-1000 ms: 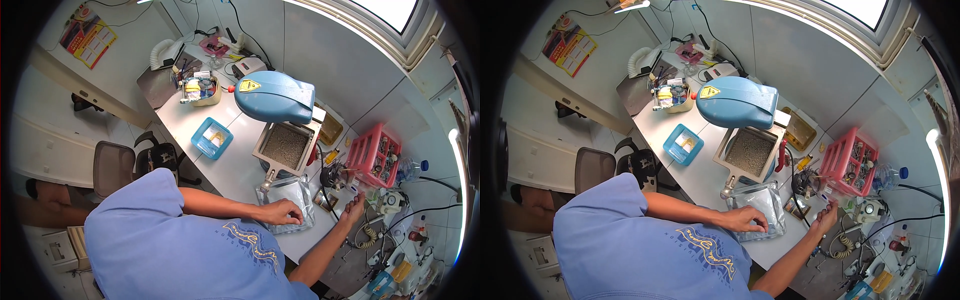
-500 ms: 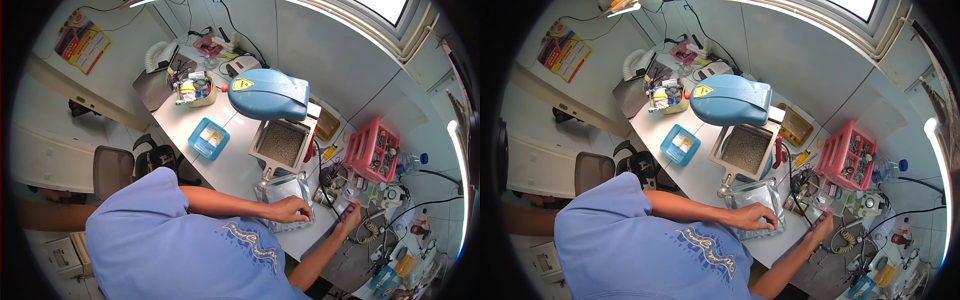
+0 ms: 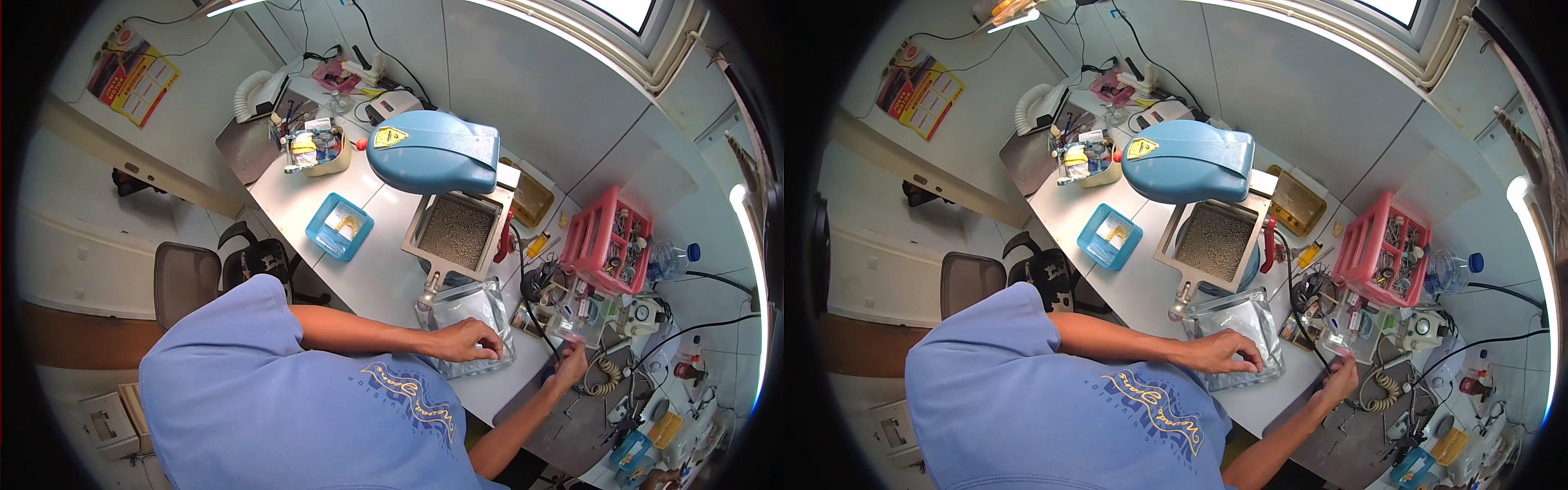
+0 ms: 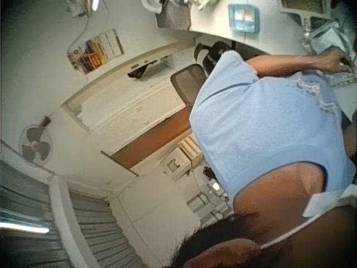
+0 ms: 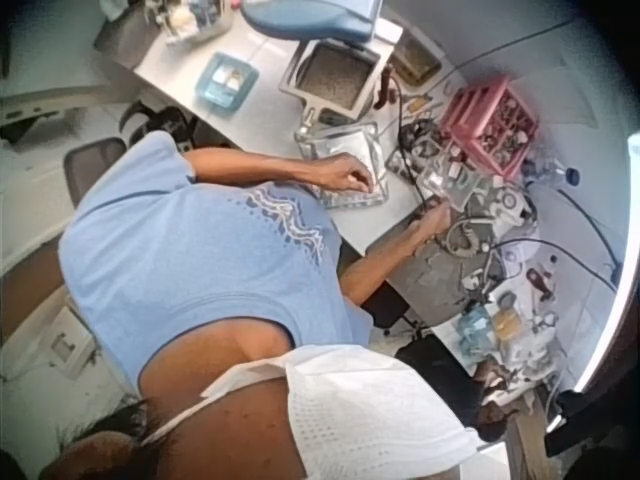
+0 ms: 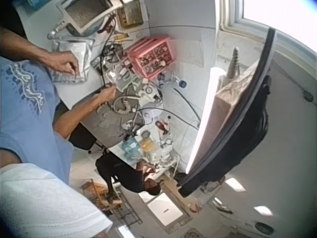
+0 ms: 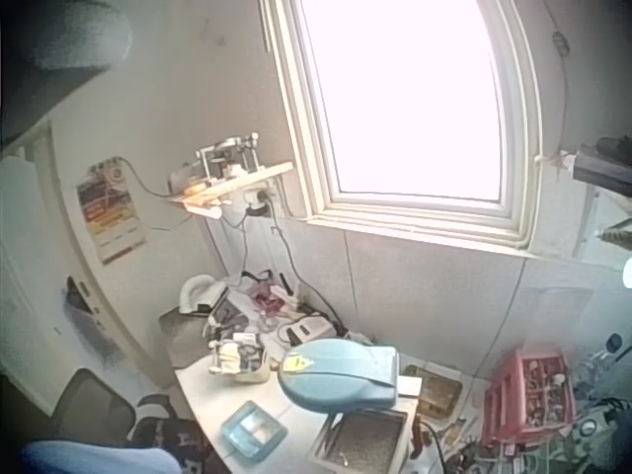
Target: Fabricating and refining dental crowns or bridges at a laboratory bench using a micro-motor handpiece.
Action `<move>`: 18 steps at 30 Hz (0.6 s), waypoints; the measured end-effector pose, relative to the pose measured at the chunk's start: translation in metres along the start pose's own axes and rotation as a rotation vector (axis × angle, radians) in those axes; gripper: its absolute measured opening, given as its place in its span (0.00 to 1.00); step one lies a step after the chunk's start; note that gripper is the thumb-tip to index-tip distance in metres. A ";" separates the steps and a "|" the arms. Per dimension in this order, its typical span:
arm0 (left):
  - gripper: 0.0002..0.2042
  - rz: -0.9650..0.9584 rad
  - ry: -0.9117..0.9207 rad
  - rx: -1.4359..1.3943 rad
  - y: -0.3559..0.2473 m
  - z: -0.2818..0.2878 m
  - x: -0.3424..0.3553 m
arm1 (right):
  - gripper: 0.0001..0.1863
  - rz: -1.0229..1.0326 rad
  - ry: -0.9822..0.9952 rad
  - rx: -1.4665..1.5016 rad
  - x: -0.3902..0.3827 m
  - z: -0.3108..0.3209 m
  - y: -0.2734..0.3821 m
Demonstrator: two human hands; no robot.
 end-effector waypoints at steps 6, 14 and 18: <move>0.09 0.031 0.036 0.043 0.001 -0.002 -0.002 | 0.21 0.024 -0.024 -0.038 -0.006 0.001 -0.001; 0.10 0.047 0.074 0.109 0.003 -0.002 -0.007 | 0.28 0.299 -0.103 -0.235 -0.026 0.012 0.031; 0.10 0.080 0.086 0.106 0.001 -0.004 -0.007 | 0.21 0.174 0.074 -0.354 -0.026 0.012 0.031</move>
Point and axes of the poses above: each hand's wrist, its own x-axis towards the middle knuckle, its own z-axis out of the back of the hand, y = z × x, the point moved 6 cm from there along x, towards the middle knuckle, and after that the axes turned 14 degrees about x, right-handed, at the moved point
